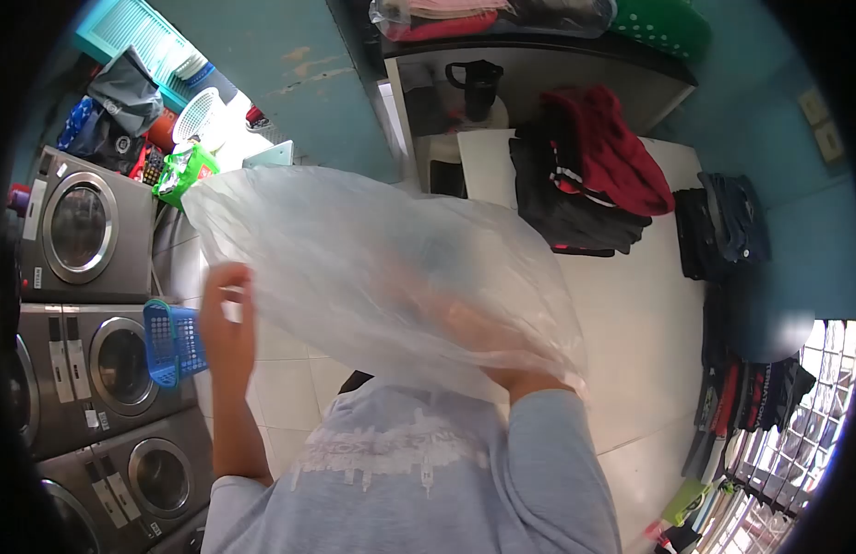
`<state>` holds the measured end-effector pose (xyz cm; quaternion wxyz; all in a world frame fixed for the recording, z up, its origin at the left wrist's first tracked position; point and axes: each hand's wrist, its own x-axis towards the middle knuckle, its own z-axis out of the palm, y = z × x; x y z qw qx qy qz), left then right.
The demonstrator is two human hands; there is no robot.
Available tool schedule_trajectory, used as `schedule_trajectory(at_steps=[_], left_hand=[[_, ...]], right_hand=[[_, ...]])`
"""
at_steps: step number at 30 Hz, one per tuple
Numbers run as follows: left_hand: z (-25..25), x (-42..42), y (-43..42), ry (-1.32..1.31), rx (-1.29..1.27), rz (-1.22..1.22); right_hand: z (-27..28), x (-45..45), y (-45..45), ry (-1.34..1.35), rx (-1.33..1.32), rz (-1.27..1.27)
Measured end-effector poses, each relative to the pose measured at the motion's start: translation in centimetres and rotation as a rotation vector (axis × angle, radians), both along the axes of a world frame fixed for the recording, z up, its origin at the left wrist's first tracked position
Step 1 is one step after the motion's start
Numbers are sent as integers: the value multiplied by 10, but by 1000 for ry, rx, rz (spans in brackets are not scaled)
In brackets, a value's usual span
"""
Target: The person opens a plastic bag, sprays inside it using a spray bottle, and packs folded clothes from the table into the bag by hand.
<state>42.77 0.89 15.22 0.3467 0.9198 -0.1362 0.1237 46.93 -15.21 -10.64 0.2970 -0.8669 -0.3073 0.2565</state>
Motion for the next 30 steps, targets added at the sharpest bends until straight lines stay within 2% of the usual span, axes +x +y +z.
schedule_trajectory(at_steps=[1, 3, 6, 8, 9, 10, 14, 18, 19, 21, 22, 24, 27, 29, 30], left_hand=[[-3, 2, -9, 170, -29, -41], [-42, 22, -2, 325, 304, 9], [-134, 70, 21, 193, 301, 4], [-210, 96, 55, -95, 597, -281], [-228, 100, 62, -242, 744, -409], [-245, 102, 71, -222, 776, -437], [-230, 112, 57, -90, 761, -472], [-208, 123, 35, -15, 755, -482], [-208, 123, 33, 9, 767, -490], [-212, 125, 29, 68, 791, -510], [-222, 126, 29, 146, 661, -513], [-225, 126, 25, 300, 500, -528], [-212, 129, 15, 474, 380, -570], [-222, 132, 19, 514, 246, -587], [-227, 135, 22, 609, 94, -541]], right_hand=[[-7, 5, 6, 16, 9, 10], [-20, 13, 15, 53, 42, 6], [-33, 25, 17, 131, 140, -98], [-22, 23, 15, 222, 222, -222], [-6, 19, 12, 271, 265, -286], [11, 6, 14, 325, 314, -343], [110, -20, -2, 444, 558, -555], [199, 21, -27, 328, 925, -471], [211, 34, -35, 301, 1018, -444], [192, 74, -59, 269, 1452, -523], [156, 100, -73, 263, 1791, -629], [108, 123, -77, 170, 2143, -1417], [34, 146, -62, 377, 1740, -2084], [60, 141, -33, -92, 1236, -1703], [86, 133, -23, -281, 979, -1478]])
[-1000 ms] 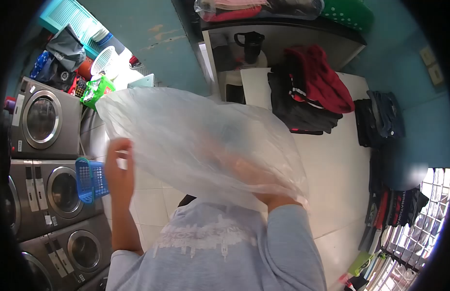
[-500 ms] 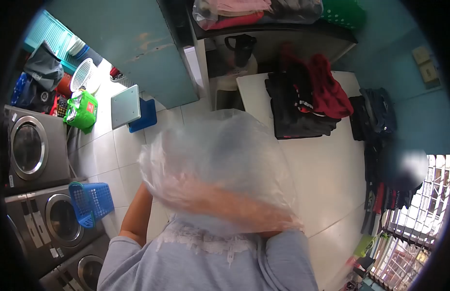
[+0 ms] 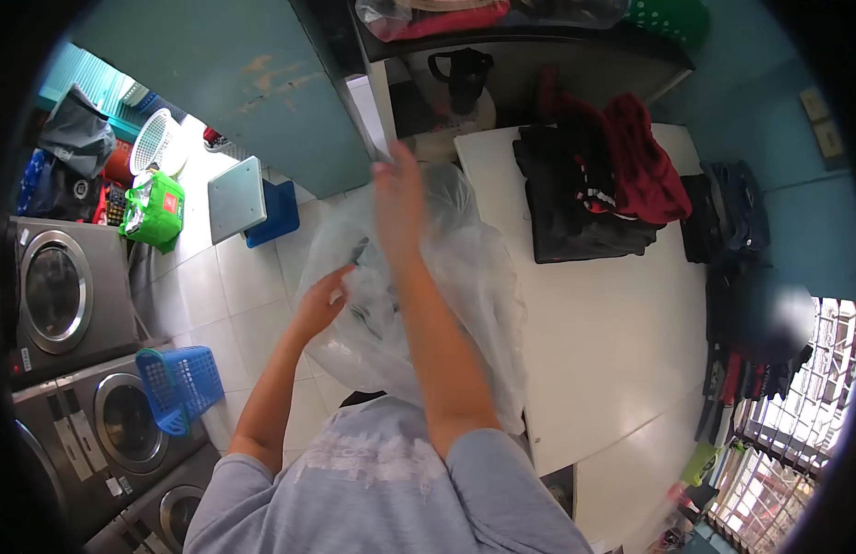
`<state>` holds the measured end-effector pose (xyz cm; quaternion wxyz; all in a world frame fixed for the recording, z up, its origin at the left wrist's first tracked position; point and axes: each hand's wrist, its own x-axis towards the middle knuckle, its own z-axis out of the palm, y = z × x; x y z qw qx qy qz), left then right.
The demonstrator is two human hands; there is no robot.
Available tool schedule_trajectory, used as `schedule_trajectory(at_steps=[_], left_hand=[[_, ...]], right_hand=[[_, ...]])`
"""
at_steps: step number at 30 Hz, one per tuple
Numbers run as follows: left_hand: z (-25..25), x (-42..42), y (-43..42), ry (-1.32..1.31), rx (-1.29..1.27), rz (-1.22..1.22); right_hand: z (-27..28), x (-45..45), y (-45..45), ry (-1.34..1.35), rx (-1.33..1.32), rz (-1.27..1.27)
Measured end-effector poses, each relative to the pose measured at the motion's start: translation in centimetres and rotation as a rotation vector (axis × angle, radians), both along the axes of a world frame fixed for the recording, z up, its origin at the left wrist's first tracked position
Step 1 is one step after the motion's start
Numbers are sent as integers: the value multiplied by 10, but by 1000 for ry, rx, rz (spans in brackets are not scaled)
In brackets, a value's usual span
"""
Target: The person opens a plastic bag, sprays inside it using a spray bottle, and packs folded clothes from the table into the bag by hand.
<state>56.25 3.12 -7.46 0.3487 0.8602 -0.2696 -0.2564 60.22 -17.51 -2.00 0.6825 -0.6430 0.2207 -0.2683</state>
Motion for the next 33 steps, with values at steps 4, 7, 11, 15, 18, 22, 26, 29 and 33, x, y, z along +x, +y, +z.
schedule_trajectory(at_steps=[4, 7, 11, 15, 18, 22, 26, 29, 33], left_hand=[[-8, 10, 13, 237, -322, 326], [-2, 18, 19, 228, -315, 396], [-8, 32, 13, 20, 23, 292], [-52, 34, 0, -274, 167, 173], [-80, 42, -11, 71, 84, 207], [-102, 54, -18, 361, 26, 227], [-115, 60, -22, 383, 119, 168], [-113, 77, -14, 565, 141, 140], [-110, 102, 7, 874, -169, 204]], right_hand=[[99, -65, 14, -159, -962, 249], [108, -126, 9, 379, -1160, 408], [60, -164, -16, 660, -1346, 333], [-41, -154, -46, 605, -1133, 222], [-102, -144, -61, 468, -935, 172], [-150, -143, -57, 631, -853, 125], [-192, -150, -64, 741, -658, 15], [-213, -148, -78, 844, -362, -44], [-288, -153, -105, 682, -205, -36]])
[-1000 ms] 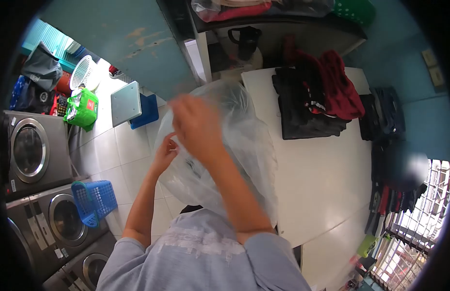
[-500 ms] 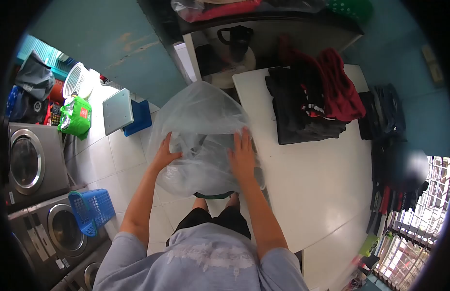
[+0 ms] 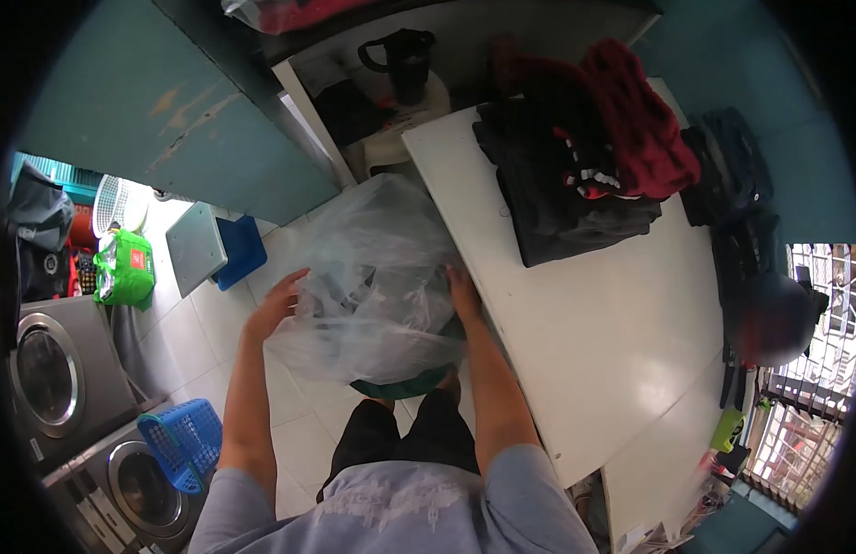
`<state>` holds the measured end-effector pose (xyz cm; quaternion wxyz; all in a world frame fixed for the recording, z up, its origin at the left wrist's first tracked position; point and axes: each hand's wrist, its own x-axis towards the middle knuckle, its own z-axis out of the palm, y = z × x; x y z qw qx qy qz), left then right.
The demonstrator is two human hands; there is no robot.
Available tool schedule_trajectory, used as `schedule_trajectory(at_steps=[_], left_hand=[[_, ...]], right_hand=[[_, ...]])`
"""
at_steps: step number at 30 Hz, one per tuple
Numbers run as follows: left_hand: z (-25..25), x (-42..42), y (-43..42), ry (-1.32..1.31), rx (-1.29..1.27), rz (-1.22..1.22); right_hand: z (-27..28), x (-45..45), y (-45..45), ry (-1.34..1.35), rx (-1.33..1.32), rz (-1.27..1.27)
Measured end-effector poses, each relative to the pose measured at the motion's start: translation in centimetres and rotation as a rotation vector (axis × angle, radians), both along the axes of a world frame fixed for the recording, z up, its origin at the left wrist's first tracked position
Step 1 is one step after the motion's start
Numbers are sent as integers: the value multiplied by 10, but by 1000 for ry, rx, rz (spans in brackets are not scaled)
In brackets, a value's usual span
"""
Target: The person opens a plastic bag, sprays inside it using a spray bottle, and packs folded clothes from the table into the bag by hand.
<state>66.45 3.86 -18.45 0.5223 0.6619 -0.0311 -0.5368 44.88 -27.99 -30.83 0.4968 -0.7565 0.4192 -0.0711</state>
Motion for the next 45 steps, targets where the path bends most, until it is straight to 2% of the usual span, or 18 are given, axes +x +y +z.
schedule_trajectory(at_steps=[2, 5, 8, 9, 11, 14, 15, 18, 20, 23, 25, 28, 29, 32, 37, 40, 43, 45], left_hand=[[15, 9, 2, 135, -137, 120], [-14, 23, 8, 170, -290, 225], [-26, 27, -11, 177, -422, 374], [-29, 28, -20, 170, -455, 433], [-45, 32, -25, 240, -364, 437], [-66, 25, -15, 355, -104, 383], [-71, 20, -13, 398, 0, 349], [-69, -3, 27, 253, -238, 359], [-47, -28, 38, 108, -220, 469], [-9, -70, 54, -99, -46, 351], [5, -90, 52, -258, 29, 211], [28, -92, 38, -813, 254, -107], [30, -92, 27, -1162, 244, -142], [25, -84, 25, -1187, 268, -251], [30, -124, 58, -1337, 311, -259], [5, -159, 93, -1295, 324, -330], [-64, -186, 124, -996, 352, -149], [-79, -183, 120, -482, 343, 398]], right_hand=[[-49, -5, -15, -57, 98, 25], [-82, 0, -27, 75, -106, -29], [-50, 17, -32, 124, -272, 8], [-42, 18, -34, 112, -103, -78], [-37, 12, -37, 92, 241, -246], [-58, -26, -49, 57, 300, 20], [-61, -43, -45, -15, 349, -31], [-61, -101, -18, -173, 508, -200], [-56, -139, 0, -203, 629, -329], [-15, -165, 19, 106, 399, -209], [-3, -164, 31, 60, 48, -122], [60, -136, 47, -66, -258, 87], [85, -121, 48, -128, -327, 169], [110, -104, 56, -82, -245, 238], [106, -161, 67, 85, -566, 455], [81, -211, 81, 147, -497, 598], [13, -240, 94, 191, -383, 418], [-10, -226, 94, 66, 71, -202]])
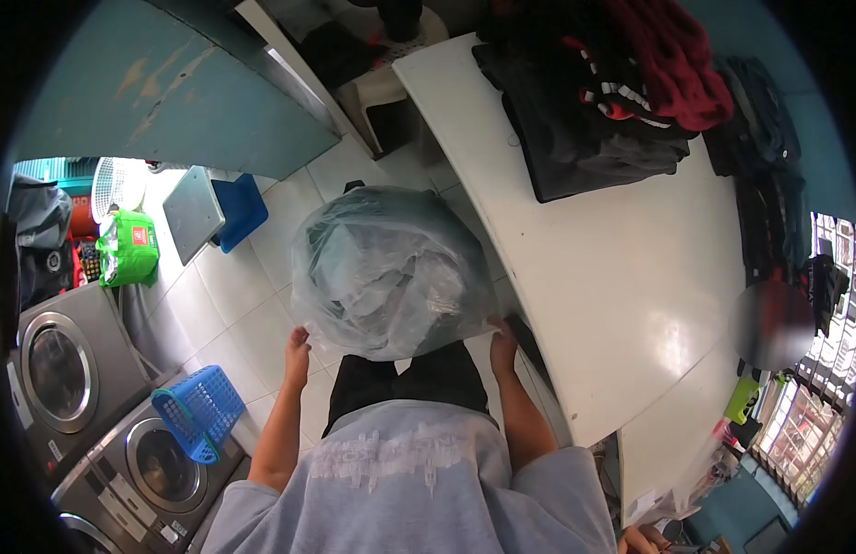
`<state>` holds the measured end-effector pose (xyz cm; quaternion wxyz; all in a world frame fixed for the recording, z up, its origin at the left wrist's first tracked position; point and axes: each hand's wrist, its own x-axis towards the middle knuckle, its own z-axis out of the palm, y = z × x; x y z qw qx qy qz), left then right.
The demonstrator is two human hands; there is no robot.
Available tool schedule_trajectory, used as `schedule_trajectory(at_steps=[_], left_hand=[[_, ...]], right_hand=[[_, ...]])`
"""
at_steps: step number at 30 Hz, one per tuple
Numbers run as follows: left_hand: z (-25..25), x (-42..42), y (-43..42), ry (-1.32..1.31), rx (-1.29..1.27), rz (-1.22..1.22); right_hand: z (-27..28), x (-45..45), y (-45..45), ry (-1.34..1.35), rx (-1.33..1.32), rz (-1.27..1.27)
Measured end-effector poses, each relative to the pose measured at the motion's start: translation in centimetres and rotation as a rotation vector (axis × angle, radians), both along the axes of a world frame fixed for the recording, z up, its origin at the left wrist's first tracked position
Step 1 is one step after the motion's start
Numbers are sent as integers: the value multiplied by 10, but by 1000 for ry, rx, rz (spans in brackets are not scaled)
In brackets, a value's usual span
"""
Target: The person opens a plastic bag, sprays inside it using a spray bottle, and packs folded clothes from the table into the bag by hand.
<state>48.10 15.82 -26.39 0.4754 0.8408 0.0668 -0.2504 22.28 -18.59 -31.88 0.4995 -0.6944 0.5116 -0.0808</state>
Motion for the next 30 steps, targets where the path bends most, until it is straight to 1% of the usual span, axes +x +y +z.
schedule_trajectory(at_steps=[1, 2, 3, 5, 7, 8, 9, 10, 11, 13, 14, 16, 17, 20, 22, 23, 24, 25, 26, 28, 29, 30], left_hand=[[2, 8, -10, 200, -127, 279], [7, 17, -16, 135, -4, 401], [20, 25, -26, -117, 73, 408], [56, 40, -54, -624, 215, 407], [135, 51, -112, -809, 115, -97], [151, 50, -130, -719, -2, -367], [158, 47, -145, -614, -119, -635], [157, 42, -166, -599, -106, -863], [154, 40, -182, -580, -95, -1093], [115, 43, -191, -577, 182, -1368], [100, 44, -194, -573, 326, -1497], [97, 55, -180, -481, 630, -1457], [96, 63, -169, -431, 781, -1428], [92, 72, -134, -508, 776, -943], [92, 77, -119, -566, 790, -982], [90, 79, -116, -596, 797, -1001], [100, 83, -122, -496, 747, -1113], [120, 84, -131, -386, 694, -1225], [140, 83, -140, -268, 636, -1334], [181, 71, -170, -173, 607, -1262], [189, 64, -186, -130, 593, -1227], [187, 53, -198, -92, 593, -1252]], right_hand=[[-5, 12, -3, -74, 211, -319], [-6, 18, -7, -89, 138, -307], [7, 27, -5, -57, 61, -265], [69, 64, 2, 5, -101, -183], [120, 90, 6, -150, -390, 144], [142, 103, 10, -230, -526, 313], [163, 124, 11, -366, -552, 437], [173, 146, 9, -504, -579, 558], [168, 163, 5, -476, -614, 710], [156, 187, -3, -409, -682, 1013], [148, 187, -9, -225, -649, 1123], [126, 176, -22, 149, -561, 1319], [117, 167, -28, 238, -580, 1350], [113, 153, -37, 493, -628, 1447], [135, 164, -36, 641, -656, 1519], [145, 171, -35, 662, -576, 1519], [156, 181, -31, 683, -493, 1517], [160, 187, -24, 705, -403, 1516], [160, 189, -15, 516, -369, 1403], [158, 193, 4, 153, -296, 1162], [146, 198, 10, 122, -168, 1156], [122, 203, 15, 90, -42, 1146]])
